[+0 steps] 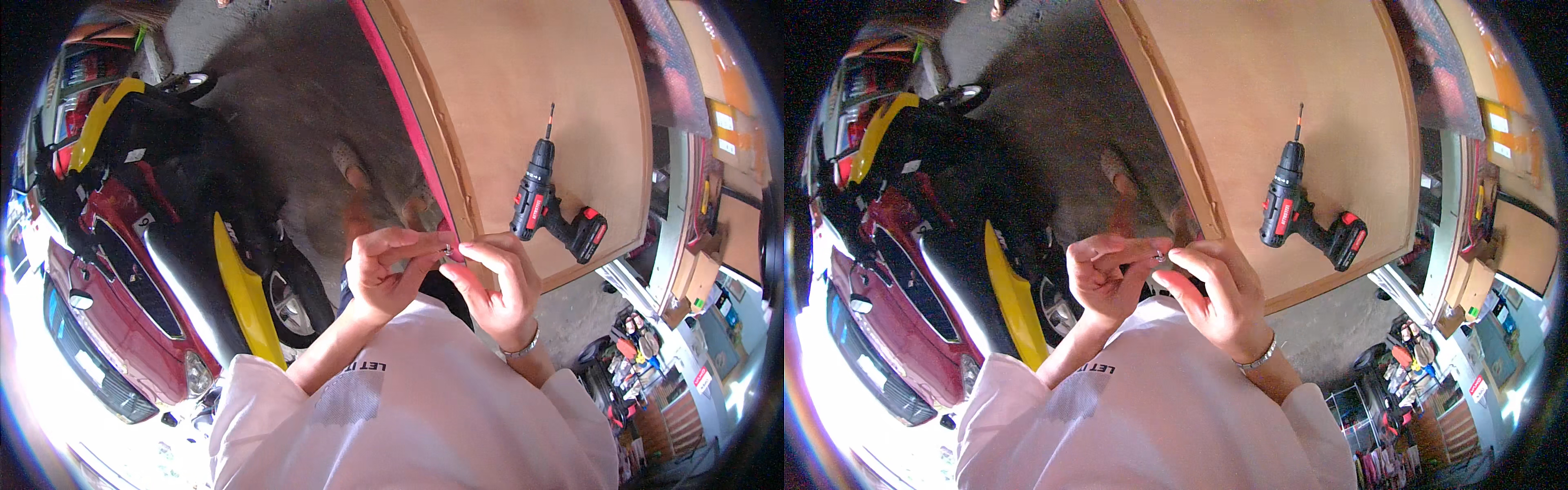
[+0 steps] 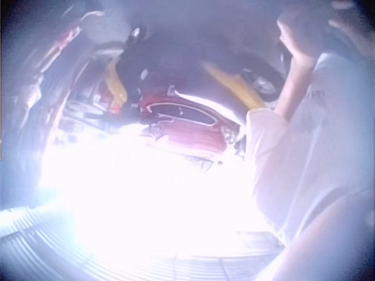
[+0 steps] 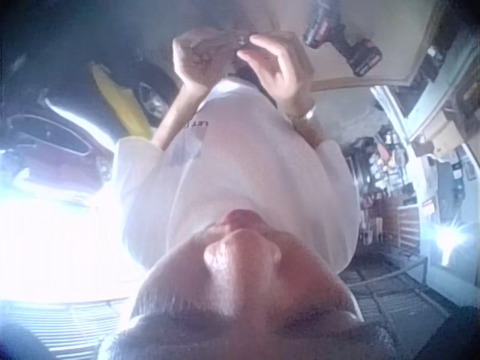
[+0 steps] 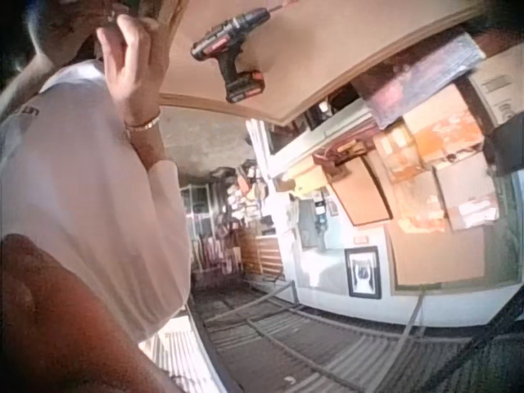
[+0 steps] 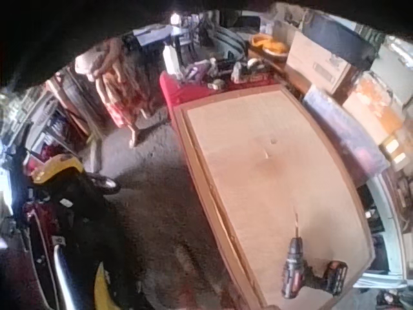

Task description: The person aligns a wooden frame onto a plywood sheet, measures and marks the plywood with a tape measure and marker, then uses a power drill to drive screws into the marked locations to secure the frame.

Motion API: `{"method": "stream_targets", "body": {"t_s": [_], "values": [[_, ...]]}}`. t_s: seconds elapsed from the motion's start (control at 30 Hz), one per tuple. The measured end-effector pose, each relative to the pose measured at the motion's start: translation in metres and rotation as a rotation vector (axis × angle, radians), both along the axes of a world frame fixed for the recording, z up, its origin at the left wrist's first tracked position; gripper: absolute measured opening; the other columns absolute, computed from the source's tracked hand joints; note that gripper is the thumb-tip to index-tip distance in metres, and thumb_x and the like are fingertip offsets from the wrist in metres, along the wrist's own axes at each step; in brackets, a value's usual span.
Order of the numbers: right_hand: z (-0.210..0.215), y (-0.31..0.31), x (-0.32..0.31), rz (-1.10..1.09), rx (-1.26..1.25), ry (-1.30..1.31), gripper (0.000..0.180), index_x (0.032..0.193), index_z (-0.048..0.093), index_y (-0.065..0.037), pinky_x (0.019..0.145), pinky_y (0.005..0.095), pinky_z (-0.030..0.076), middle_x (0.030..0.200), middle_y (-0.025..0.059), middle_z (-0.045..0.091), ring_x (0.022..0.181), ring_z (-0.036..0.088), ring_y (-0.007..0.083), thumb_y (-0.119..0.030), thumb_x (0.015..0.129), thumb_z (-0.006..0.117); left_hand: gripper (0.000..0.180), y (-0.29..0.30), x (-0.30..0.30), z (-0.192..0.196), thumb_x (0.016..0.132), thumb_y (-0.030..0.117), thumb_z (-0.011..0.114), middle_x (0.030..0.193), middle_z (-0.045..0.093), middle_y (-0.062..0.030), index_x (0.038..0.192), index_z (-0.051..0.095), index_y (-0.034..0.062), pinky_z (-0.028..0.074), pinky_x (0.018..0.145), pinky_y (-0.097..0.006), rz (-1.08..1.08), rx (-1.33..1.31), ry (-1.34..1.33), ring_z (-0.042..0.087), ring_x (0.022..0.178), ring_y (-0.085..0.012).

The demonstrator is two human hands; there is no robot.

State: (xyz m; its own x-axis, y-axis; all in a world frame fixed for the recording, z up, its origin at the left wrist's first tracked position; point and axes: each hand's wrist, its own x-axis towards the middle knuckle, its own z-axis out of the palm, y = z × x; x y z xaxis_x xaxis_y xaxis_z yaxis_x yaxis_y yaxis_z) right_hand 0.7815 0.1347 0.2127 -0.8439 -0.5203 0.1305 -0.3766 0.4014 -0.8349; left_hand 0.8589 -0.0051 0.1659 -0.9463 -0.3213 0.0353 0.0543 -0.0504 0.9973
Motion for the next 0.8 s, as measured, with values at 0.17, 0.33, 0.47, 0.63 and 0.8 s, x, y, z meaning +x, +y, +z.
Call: {"method": "stream_targets", "body": {"t_s": [0.17,0.33,0.47,0.63,0.8], "values": [[0.036,-0.045,0.002,-0.092,0.03,-0.056,0.025,0.096,0.061,-0.002,0.061,0.0318,0.05,0.083,0.0107,0.065,0.072,0.064,0.0227,-0.003,0.076,0.076,0.037,-0.035,-0.01,0.029,0.083,-0.014,0.061,0.098,0.068,-0.0237,0.11,0.038,-0.0028,0.059,0.073,-0.031,0.047,-0.173,0.165,0.069,0.092,-0.0269],[0.053,-0.084,0.007,-0.231,0.054,-0.114,0.007,0.091,0.062,0.002,0.06,0.0266,0.052,0.081,0.0115,0.068,0.069,0.067,0.0155,0.002,0.085,0.065,0.034,-0.074,-0.02,0.063,0.077,-0.001,0.074,0.095,0.071,-0.0131,0.1,0.05,-0.0023,0.057,0.061,-0.028,0.101,-0.514,0.096,0.071,0.077,-0.0205],[0.061,-0.113,0.004,-0.309,0.097,-0.094,0.007,0.087,0.061,-0.001,0.057,0.0345,0.05,0.077,0.0132,0.066,0.065,0.066,0.026,-0.003,0.084,0.067,0.028,-0.103,-0.035,0.08,0.078,0.0,0.073,0.088,0.07,-0.0105,0.099,0.056,0.0025,0.054,0.055,-0.028,-0.001,-0.545,0.099,0.069,0.066,-0.0196],[0.054,-0.136,-0.017,-0.376,-0.102,-0.378,0.008,0.089,0.06,0.002,0.056,0.0275,0.052,0.075,0.0087,0.066,0.063,0.065,0.0157,-0.006,0.091,0.06,0.027,-0.135,-0.075,0.092,0.077,-0.002,0.069,0.079,0.065,-0.0103,0.101,0.056,0.0017,0.054,0.057,-0.032,-0.129,-0.729,0.139,0.066,0.068,-0.0234],[0.008,-0.138,-0.063,-0.398,-0.266,-0.724,0.008,0.085,0.059,0.003,0.054,0.0258,0.052,0.074,0.0073,0.065,0.062,0.064,0.0128,-0.004,0.089,0.061,0.017,-0.16,-0.131,0.059,0.08,0.003,0.068,0.083,0.067,-0.0131,0.097,0.064,0.003,0.054,0.061,-0.032,-0.039,-0.586,-0.076,0.068,0.072,-0.0263]]}}
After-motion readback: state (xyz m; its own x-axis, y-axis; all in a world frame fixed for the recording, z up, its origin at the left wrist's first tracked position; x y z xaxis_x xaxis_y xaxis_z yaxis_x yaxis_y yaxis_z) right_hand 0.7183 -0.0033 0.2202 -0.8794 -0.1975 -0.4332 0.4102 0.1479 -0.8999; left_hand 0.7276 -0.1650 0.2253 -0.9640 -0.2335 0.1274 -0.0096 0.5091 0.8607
